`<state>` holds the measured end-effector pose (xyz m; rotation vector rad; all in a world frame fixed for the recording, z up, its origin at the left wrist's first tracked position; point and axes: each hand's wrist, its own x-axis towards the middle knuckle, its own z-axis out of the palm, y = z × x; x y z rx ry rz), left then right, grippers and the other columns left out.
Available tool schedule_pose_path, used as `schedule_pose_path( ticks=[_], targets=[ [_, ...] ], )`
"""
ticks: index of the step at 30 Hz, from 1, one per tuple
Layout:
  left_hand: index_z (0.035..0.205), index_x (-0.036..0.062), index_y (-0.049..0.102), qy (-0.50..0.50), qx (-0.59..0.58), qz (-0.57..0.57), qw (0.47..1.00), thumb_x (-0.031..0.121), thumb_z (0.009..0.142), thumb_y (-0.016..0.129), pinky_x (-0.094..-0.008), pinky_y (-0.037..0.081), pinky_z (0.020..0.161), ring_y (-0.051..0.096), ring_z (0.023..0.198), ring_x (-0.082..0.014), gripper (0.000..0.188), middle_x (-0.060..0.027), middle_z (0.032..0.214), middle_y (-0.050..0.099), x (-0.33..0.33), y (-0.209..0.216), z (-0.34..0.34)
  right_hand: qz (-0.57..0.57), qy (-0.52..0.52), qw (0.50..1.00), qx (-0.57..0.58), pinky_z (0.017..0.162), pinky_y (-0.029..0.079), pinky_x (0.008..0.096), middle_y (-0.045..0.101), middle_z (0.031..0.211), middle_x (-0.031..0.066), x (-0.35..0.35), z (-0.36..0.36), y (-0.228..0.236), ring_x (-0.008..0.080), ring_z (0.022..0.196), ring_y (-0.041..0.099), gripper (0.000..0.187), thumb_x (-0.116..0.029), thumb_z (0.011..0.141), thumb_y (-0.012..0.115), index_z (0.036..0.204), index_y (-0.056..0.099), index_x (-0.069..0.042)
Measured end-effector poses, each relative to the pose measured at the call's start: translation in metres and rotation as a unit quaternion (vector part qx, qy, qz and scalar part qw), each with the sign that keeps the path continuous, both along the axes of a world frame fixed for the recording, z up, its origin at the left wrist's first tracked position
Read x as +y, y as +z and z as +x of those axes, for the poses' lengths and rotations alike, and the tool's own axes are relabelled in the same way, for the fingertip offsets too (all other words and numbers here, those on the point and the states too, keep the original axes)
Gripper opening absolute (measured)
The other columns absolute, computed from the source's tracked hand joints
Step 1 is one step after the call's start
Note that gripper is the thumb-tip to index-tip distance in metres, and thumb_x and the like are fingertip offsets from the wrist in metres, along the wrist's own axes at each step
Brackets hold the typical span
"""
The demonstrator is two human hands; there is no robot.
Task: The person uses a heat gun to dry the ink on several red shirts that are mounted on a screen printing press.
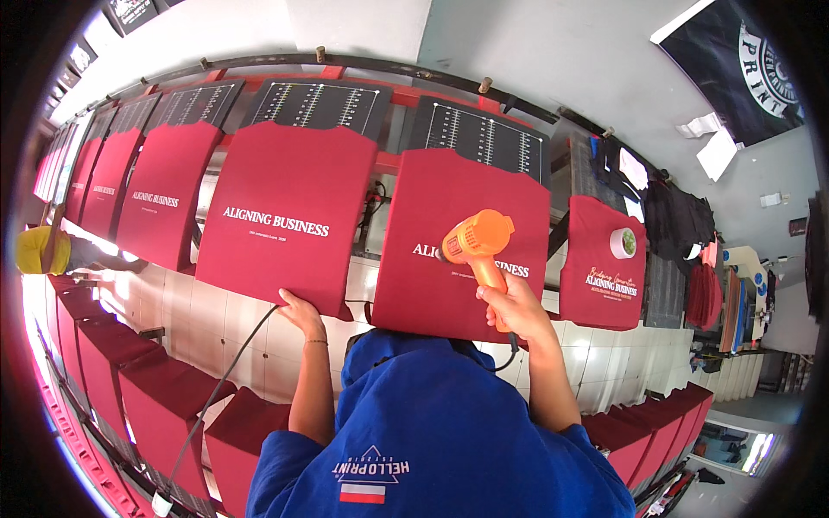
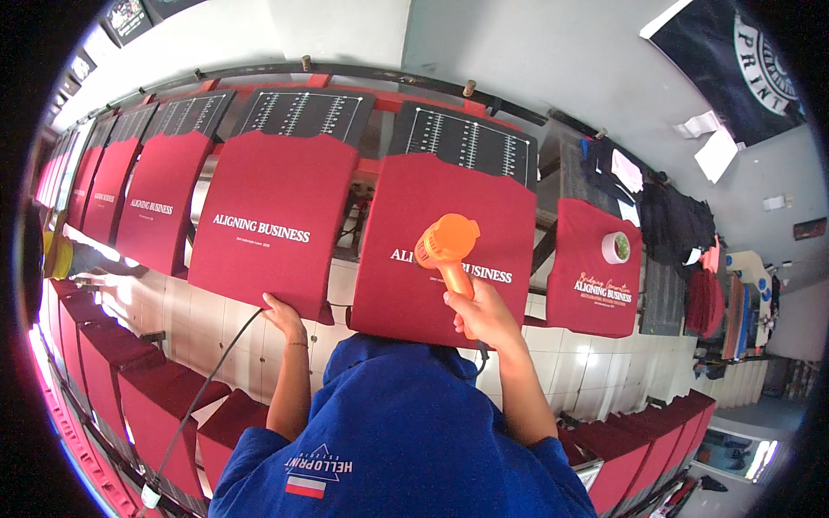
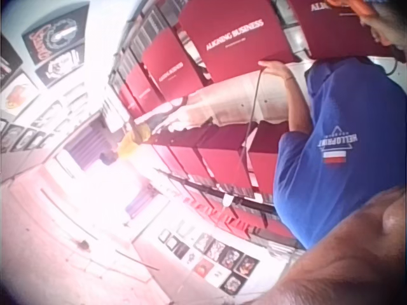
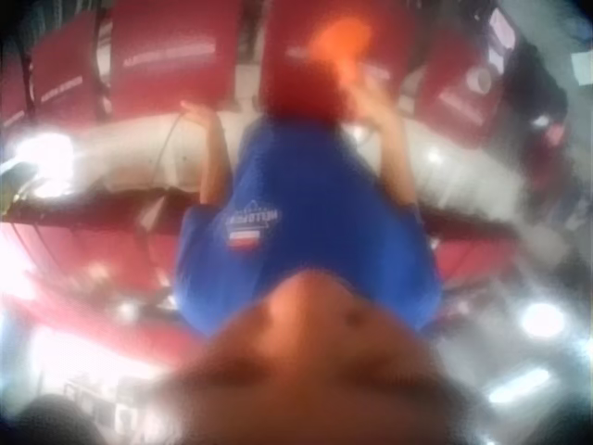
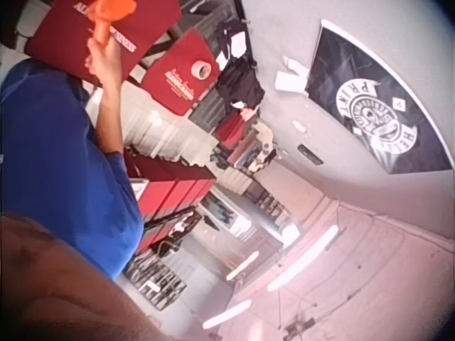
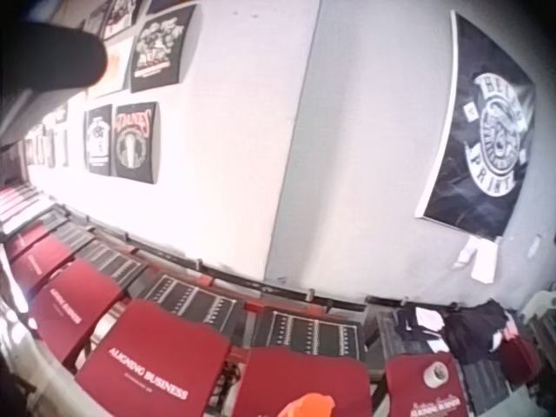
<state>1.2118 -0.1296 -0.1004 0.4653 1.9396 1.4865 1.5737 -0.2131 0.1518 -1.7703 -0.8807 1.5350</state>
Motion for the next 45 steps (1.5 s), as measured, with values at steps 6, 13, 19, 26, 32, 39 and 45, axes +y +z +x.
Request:
schedule_pose_path(
  ticks=[6,13,19,26,32,39,45],
  targets=[
    [0.136,-0.0126,0.035,-0.012,0.021,0.012,1.000,0.035,0.104,0.040,-0.0436,0.040,0.102,0.048,0.121,-0.0360,0.057,-0.0286,0.137,0.041,-0.001,-0.008,-0.005,-0.014,0.012,0.999,0.043,0.053,0.049,0.0249,0.058,0.088,0.0032,0.006,0.002,0.002,0.0076,0.057,0.054,0.025,-0.016,0.092,0.060,0.111,0.053,0.000],
    [0.132,-0.0122,0.039,-0.011,0.033,0.027,0.999,0.034,0.104,0.041,-0.0426,0.042,0.099,0.051,0.115,-0.0337,0.055,-0.0267,0.132,0.045,-0.001,-0.008,-0.004,-0.026,0.023,0.998,0.043,0.053,0.050,0.0251,0.056,0.086,0.0020,0.012,-0.006,0.001,0.0075,0.057,0.054,0.029,-0.016,0.092,0.060,0.115,0.052,0.000],
    [0.137,-0.0108,0.035,0.001,0.036,0.008,0.999,0.033,0.103,0.041,-0.0425,0.039,0.103,0.048,0.121,-0.0346,0.056,-0.0271,0.136,0.041,-0.001,-0.001,-0.001,-0.020,0.036,0.999,0.014,0.053,0.050,0.0254,0.056,0.087,0.0024,0.014,-0.013,-0.006,0.0075,0.057,0.054,0.030,-0.016,0.092,0.060,0.115,0.052,0.000],
    [0.138,-0.0096,0.035,0.009,0.031,0.020,0.999,0.030,0.103,0.042,-0.0421,0.039,0.104,0.048,0.122,-0.0348,0.053,-0.0271,0.137,0.042,0.000,-0.004,-0.001,-0.002,0.050,0.998,0.022,0.048,0.048,0.0244,0.054,0.078,0.0014,0.020,-0.016,-0.007,0.0081,0.058,0.056,0.035,-0.020,0.092,0.062,0.118,0.050,-0.001],
    [0.129,-0.0103,0.043,0.019,0.080,0.035,0.996,0.031,0.103,0.042,-0.0429,0.044,0.097,0.055,0.111,-0.0328,0.049,-0.0258,0.128,0.051,0.002,-0.004,0.003,0.000,0.054,0.999,0.009,0.045,0.047,0.0239,0.054,0.075,0.0015,0.023,-0.024,-0.010,0.0083,0.057,0.056,0.039,-0.021,0.092,0.062,0.123,0.048,0.000],
    [0.131,-0.0089,0.040,0.019,0.053,0.035,0.998,0.032,0.104,0.041,-0.0420,0.044,0.097,0.054,0.113,-0.0314,0.049,-0.0245,0.129,0.050,0.001,-0.010,0.000,-0.003,0.078,0.997,-0.010,0.050,0.050,0.0250,0.055,0.076,0.0018,0.030,-0.034,0.007,0.0082,0.058,0.056,0.039,-0.021,0.093,0.062,0.123,0.049,0.000],
    [0.132,-0.0085,0.040,0.019,0.062,0.016,0.998,0.033,0.104,0.042,-0.0420,0.044,0.097,0.054,0.113,-0.0313,0.050,-0.0244,0.129,0.050,0.001,-0.012,-0.001,0.040,0.063,0.997,-0.002,0.047,0.049,0.0251,0.056,0.074,0.0023,0.028,-0.031,-0.008,0.0087,0.057,0.056,0.039,-0.024,0.093,0.060,0.121,0.050,0.001]
  ],
)
